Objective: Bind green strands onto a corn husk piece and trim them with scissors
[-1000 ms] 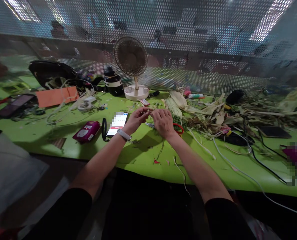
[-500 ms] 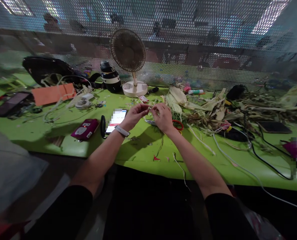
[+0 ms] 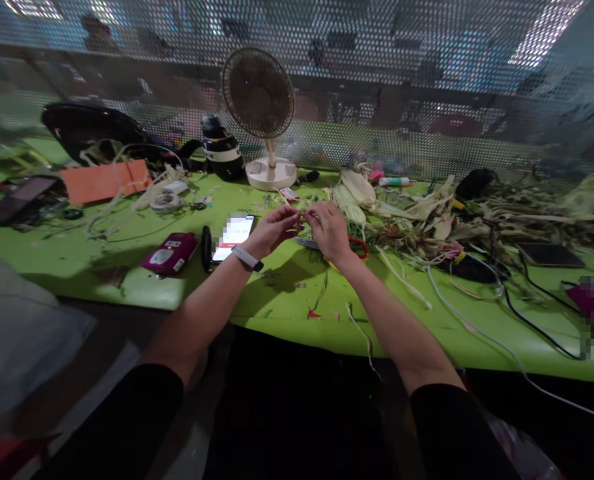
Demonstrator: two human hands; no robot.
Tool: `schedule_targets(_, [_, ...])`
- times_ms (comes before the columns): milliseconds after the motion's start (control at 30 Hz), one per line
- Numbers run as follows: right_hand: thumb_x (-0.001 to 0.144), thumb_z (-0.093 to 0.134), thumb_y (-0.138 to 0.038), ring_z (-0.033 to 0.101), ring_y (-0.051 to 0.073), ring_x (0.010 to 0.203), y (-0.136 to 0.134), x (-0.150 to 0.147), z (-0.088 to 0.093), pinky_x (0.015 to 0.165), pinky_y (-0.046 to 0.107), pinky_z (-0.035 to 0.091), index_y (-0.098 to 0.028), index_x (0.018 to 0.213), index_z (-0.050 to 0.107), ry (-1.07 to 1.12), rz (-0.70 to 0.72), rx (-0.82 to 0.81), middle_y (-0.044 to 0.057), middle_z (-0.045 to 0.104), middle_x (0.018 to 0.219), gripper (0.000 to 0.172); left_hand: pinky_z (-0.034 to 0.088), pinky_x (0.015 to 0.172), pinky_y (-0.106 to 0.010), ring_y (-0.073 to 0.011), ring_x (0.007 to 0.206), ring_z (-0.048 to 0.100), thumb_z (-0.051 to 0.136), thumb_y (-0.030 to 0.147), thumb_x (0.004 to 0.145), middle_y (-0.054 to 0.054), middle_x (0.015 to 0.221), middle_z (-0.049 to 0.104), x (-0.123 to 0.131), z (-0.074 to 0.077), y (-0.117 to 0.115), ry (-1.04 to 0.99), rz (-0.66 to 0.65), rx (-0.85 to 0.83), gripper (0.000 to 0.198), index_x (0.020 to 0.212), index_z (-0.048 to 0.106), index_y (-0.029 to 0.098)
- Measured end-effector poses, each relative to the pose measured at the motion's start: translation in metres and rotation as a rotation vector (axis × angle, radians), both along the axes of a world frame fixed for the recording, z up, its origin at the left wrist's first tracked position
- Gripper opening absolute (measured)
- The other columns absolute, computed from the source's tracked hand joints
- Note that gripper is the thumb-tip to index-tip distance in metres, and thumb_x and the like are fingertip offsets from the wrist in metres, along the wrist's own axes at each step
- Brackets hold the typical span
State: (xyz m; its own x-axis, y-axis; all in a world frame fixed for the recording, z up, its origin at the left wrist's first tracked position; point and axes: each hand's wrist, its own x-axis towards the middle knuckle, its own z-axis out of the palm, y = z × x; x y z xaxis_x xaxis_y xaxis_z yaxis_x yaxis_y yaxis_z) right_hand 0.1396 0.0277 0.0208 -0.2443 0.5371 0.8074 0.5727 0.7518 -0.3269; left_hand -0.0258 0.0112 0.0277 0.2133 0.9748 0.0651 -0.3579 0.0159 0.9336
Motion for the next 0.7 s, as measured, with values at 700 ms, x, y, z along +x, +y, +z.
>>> schedule_targets(700, [0.094, 0.052, -0.033, 0.054, 0.026, 0.109, -0.0075, 0.0005, -0.0049, 0.095, 0.047, 0.041, -0.028, 0.091, 0.067, -0.246, -0.037, 0.017, 0.008, 0.066, 0.113, 0.016, 0.044, 0.056, -0.018, -0.0056, 0.062, 0.055, 0.075, 0.033, 0.077, 0.006, 0.073, 0.057, 0.0078, 0.0016, -0.0011, 0.056, 0.274, 0.11, 0.031, 0.083, 0.047, 0.02])
